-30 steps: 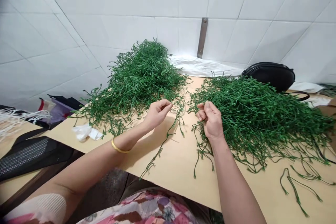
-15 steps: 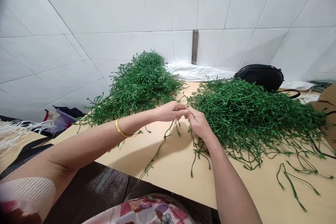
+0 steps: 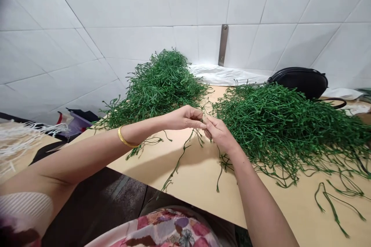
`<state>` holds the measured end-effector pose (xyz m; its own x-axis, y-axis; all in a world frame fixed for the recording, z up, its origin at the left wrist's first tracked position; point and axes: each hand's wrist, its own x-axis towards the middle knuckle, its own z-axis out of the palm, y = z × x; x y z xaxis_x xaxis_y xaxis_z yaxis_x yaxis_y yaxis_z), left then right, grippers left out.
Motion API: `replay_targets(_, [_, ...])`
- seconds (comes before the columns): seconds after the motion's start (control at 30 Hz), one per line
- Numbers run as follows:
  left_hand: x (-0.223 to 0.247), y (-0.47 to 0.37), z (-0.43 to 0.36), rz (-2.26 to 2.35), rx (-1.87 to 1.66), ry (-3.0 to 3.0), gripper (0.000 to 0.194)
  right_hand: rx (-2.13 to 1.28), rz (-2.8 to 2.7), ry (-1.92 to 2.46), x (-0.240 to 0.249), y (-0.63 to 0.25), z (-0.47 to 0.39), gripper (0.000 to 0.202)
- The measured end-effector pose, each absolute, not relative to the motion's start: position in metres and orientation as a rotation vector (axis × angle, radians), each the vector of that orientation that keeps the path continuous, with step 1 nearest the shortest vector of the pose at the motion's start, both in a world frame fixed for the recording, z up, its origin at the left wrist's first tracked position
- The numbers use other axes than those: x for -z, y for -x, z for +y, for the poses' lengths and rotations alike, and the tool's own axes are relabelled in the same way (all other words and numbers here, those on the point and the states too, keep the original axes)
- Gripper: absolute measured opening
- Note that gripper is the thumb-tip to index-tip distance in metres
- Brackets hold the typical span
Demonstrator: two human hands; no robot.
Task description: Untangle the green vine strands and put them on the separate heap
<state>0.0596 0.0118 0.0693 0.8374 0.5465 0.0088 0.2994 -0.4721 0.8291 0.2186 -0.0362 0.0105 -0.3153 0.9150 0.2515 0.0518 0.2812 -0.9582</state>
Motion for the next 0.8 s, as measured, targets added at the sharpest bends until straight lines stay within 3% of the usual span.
replay_targets(0.27, [-0.061, -0.069, 0.018, 0.514, -0.338, -2.122, 0.017, -1.419, -1.419, 0.811, -0.003, -0.230, -0.034, 0.032])
replay_targets(0.57, [-0.082, -0.069, 0.011, 0.326, -0.226, -1.690, 0.021, -1.434, -1.238, 0.475, -0.027, -0.215, -0.058, 0.037])
replay_targets(0.8, [-0.067, -0.074, 0.013, 0.345, -0.258, -1.422, 0.027, -1.489, -1.179, 0.340, -0.030, -0.205, -0.063, 0.039])
